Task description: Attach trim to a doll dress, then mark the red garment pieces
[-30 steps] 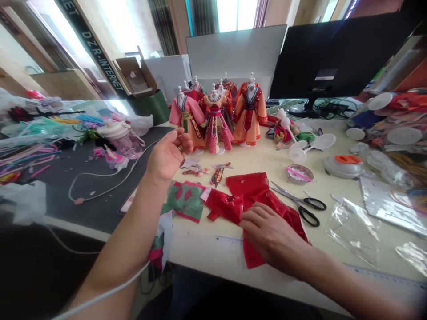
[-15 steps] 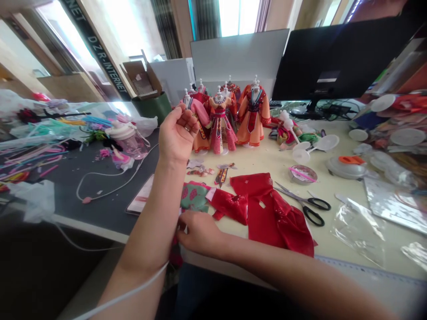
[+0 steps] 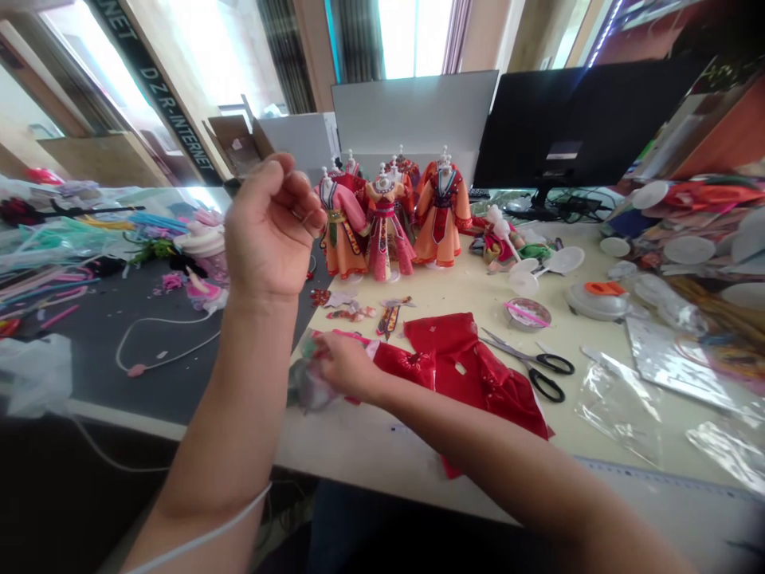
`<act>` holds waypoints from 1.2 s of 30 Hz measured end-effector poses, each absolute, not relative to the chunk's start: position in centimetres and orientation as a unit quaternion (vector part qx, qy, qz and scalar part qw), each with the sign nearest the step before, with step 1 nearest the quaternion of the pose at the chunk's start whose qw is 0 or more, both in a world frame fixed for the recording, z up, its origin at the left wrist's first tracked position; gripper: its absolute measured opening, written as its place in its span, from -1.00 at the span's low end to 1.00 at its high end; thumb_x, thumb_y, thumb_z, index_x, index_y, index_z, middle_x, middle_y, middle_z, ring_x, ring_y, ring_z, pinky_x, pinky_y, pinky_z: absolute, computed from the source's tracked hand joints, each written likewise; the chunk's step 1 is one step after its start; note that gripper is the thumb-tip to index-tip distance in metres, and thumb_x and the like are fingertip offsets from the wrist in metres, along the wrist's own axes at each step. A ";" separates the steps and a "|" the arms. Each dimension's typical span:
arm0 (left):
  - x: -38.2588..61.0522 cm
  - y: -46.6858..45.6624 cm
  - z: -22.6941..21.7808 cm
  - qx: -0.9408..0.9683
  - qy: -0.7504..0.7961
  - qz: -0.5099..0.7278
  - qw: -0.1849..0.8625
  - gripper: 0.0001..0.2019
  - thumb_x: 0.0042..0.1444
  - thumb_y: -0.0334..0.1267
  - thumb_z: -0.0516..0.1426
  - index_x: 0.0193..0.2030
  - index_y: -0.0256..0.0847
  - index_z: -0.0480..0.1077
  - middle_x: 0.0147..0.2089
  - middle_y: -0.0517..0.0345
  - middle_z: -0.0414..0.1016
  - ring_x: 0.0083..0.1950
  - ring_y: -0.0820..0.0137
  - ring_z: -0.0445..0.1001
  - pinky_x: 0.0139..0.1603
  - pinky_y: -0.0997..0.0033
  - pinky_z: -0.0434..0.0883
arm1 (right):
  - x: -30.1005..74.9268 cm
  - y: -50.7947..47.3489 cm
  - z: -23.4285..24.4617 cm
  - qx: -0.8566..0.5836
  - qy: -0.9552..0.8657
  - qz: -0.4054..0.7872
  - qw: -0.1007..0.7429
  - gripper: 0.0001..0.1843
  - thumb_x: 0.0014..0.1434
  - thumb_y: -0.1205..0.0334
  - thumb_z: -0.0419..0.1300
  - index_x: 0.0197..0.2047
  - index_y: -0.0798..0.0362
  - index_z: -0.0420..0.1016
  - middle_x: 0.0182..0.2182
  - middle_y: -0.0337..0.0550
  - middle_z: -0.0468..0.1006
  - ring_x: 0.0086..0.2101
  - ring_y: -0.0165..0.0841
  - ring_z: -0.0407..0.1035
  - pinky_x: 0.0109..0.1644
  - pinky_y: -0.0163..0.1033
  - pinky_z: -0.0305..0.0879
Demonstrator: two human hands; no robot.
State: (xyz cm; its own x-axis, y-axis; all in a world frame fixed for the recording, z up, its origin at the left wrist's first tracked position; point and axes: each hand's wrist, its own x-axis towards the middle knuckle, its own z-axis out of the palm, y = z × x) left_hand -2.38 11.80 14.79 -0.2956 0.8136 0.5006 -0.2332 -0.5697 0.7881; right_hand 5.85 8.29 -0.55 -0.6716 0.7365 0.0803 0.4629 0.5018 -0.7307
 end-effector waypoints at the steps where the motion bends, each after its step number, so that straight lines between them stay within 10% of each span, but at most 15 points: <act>1: -2.0 11.6 14.3 0.491 0.296 0.740 0.352 -0.86 0.18 -0.31 -0.01 -0.32 -0.12 0.35 -0.43 0.26 0.36 -0.45 0.52 0.33 -0.44 0.47 0.33 | 5.9 8.5 -0.3 -0.348 -0.844 0.355 0.203 -0.50 0.00 0.49 0.05 0.05 0.08 0.33 -0.17 -0.14 0.57 -0.21 -0.33 0.43 -0.23 -0.31 0.29; 11: 2.4 9.5 4.3 0.652 0.476 0.542 0.235 -0.85 0.16 -0.27 0.08 -0.25 -0.27 0.44 -0.44 0.16 0.48 -0.42 0.47 0.44 -0.39 0.49 0.40 | 16.7 14.7 0.0 -0.467 -0.806 0.266 0.249 -0.70 0.13 0.42 0.00 -0.14 0.09 0.48 -0.20 -0.12 0.58 -0.20 -0.35 0.43 -0.12 -0.28 0.30; 17: 5.1 12.2 -1.4 0.854 0.448 0.252 0.079 -0.84 0.11 -0.44 0.07 -0.32 -0.27 0.49 -0.24 0.05 0.56 -0.13 0.30 0.49 0.00 0.28 0.39 | 23.3 16.8 -1.2 -0.534 -0.813 0.166 0.163 -0.77 0.10 0.39 0.06 -0.26 0.06 0.53 -0.26 -0.12 0.60 -0.23 -0.30 0.45 -0.15 -0.28 0.27; 36: 5.7 12.4 -4.6 0.894 0.427 0.131 -0.009 -0.83 0.19 -0.29 0.06 -0.24 -0.31 0.44 -0.20 -0.02 0.53 -0.10 0.26 0.45 0.11 0.14 0.26 | 21.3 17.6 -3.1 -0.547 -0.826 0.138 -0.009 -0.66 0.25 0.12 0.11 0.05 0.07 0.34 0.00 -0.06 0.40 -0.10 -0.29 0.38 -0.05 -0.06 0.37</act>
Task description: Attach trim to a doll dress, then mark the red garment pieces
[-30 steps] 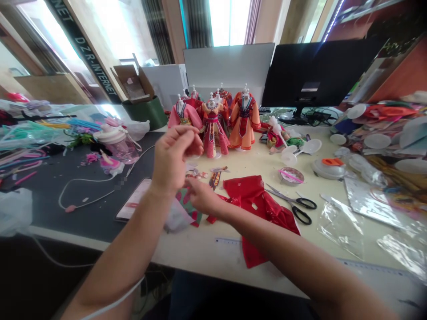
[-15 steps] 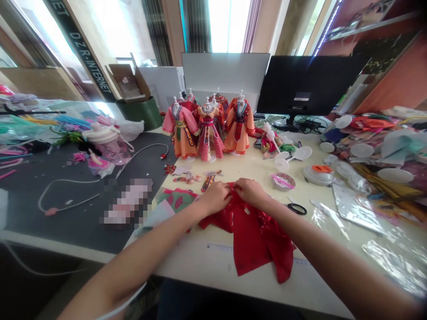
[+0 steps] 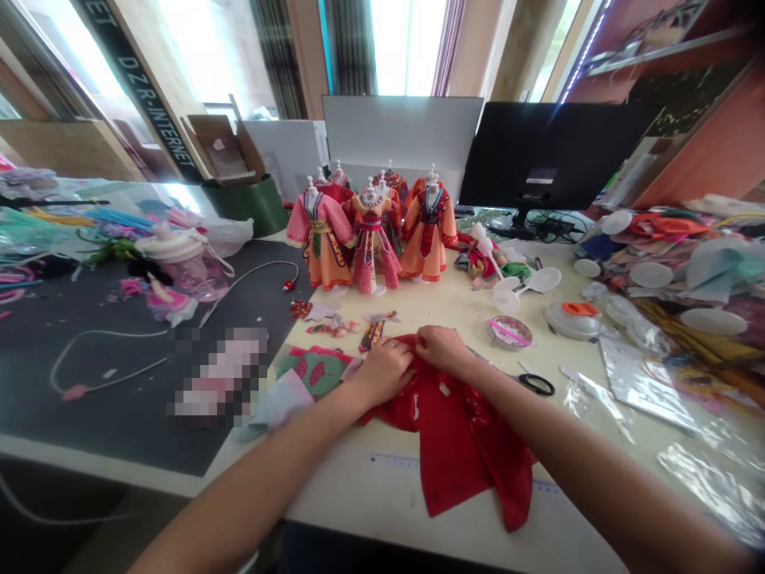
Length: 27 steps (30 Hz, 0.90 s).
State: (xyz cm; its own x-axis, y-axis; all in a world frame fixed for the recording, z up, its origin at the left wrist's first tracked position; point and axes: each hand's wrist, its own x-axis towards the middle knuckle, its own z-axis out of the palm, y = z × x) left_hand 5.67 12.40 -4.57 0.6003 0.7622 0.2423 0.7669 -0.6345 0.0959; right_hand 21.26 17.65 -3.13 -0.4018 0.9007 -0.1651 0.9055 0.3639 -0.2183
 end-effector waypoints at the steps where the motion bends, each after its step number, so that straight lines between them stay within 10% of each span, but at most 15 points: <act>1: 5.6 12.4 -4.5 -0.894 -0.429 -0.128 0.009 -0.84 0.18 -0.28 0.07 -0.25 -0.30 0.44 -0.20 -0.02 0.52 -0.10 0.26 0.45 0.11 0.14 0.25 | 21.4 17.9 -3.2 0.553 0.819 -0.152 0.002 -0.66 0.25 0.12 0.11 0.04 0.07 0.35 0.00 -0.06 0.41 -0.10 -0.30 0.38 -0.05 -0.06 0.38; 16: 5.7 12.2 -4.3 -0.898 -0.424 -0.113 0.019 -0.79 0.22 -0.31 0.02 -0.13 -0.23 0.47 -0.18 0.01 0.49 -0.13 0.28 0.45 0.13 0.08 0.21 | 24.3 19.5 -4.0 0.614 0.662 -0.366 -0.225 -0.62 0.21 0.11 0.15 0.05 0.10 0.35 0.02 -0.09 0.40 -0.10 -0.25 0.38 -0.10 -0.08 0.40; 22: 5.3 12.3 -4.6 -0.898 -0.414 -0.144 0.020 -0.78 0.23 -0.29 0.03 -0.13 -0.20 0.48 -0.16 0.02 0.50 -0.11 0.30 0.46 0.12 0.09 0.23 | 28.8 17.8 -1.5 0.595 0.597 -0.401 -0.358 -0.73 0.10 0.09 0.15 -0.36 0.16 0.44 -0.54 -0.22 0.41 -0.51 -0.45 0.29 -0.39 -0.30 0.27; 27: 4.7 12.4 -4.9 -0.895 -0.400 -0.200 0.012 -0.73 0.24 -0.25 0.02 0.02 -0.23 0.41 0.02 -0.04 0.47 0.03 0.26 0.42 0.15 0.11 0.23 | 34.0 11.2 0.0 0.589 0.574 -0.424 -0.379 -0.63 -0.06 -0.07 0.25 -0.43 0.11 0.44 -0.61 -0.27 0.36 -0.55 -0.46 0.23 -0.42 -0.30 0.21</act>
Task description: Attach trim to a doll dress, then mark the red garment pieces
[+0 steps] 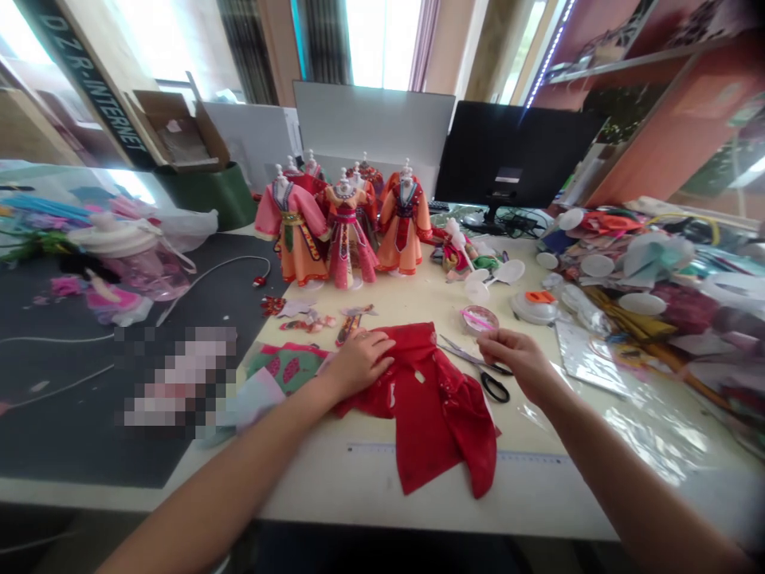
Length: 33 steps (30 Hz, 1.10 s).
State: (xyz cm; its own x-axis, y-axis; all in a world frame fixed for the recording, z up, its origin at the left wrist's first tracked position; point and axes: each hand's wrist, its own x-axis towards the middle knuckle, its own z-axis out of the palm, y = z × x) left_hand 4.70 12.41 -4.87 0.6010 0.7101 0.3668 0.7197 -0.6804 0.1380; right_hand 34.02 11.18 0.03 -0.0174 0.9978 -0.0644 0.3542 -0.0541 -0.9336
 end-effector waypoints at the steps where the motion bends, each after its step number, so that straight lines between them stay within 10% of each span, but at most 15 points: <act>1: 4.6 12.4 -4.9 -0.891 -0.397 -0.219 0.014 -0.71 0.24 -0.25 0.01 0.05 -0.25 0.38 0.05 -0.07 0.45 0.06 0.25 0.41 0.15 0.10 0.24 | 35.2 9.6 0.1 -0.599 -0.566 0.422 0.377 -0.62 -0.07 -0.08 0.26 -0.44 0.11 0.44 -0.60 -0.26 0.37 -0.54 -0.45 0.23 -0.42 -0.30 0.21; 17: 4.8 10.7 0.3 -0.856 -0.317 -0.396 0.098 -0.71 0.15 -0.38 0.09 0.03 -0.23 0.35 -0.02 -0.01 0.50 0.02 0.26 0.45 0.11 0.14 0.35 | 40.5 -2.5 -2.3 -0.660 -0.547 0.335 0.392 -0.64 0.10 -0.10 0.15 -0.49 0.01 0.28 -0.62 -0.26 0.34 -0.54 -0.39 0.25 -0.42 -0.27 0.23; 33: 3.6 8.1 0.3 -0.894 -0.302 -0.328 0.043 -0.78 0.17 -0.38 0.08 -0.05 -0.22 0.40 -0.12 0.06 0.55 -0.02 0.29 0.47 0.12 0.12 0.33 | 42.6 -7.0 -3.4 -0.726 -0.662 0.039 0.181 -0.69 0.21 -0.11 -0.08 -0.37 -0.07 0.18 -0.61 -0.28 0.37 -0.63 -0.33 0.30 -0.50 -0.25 0.21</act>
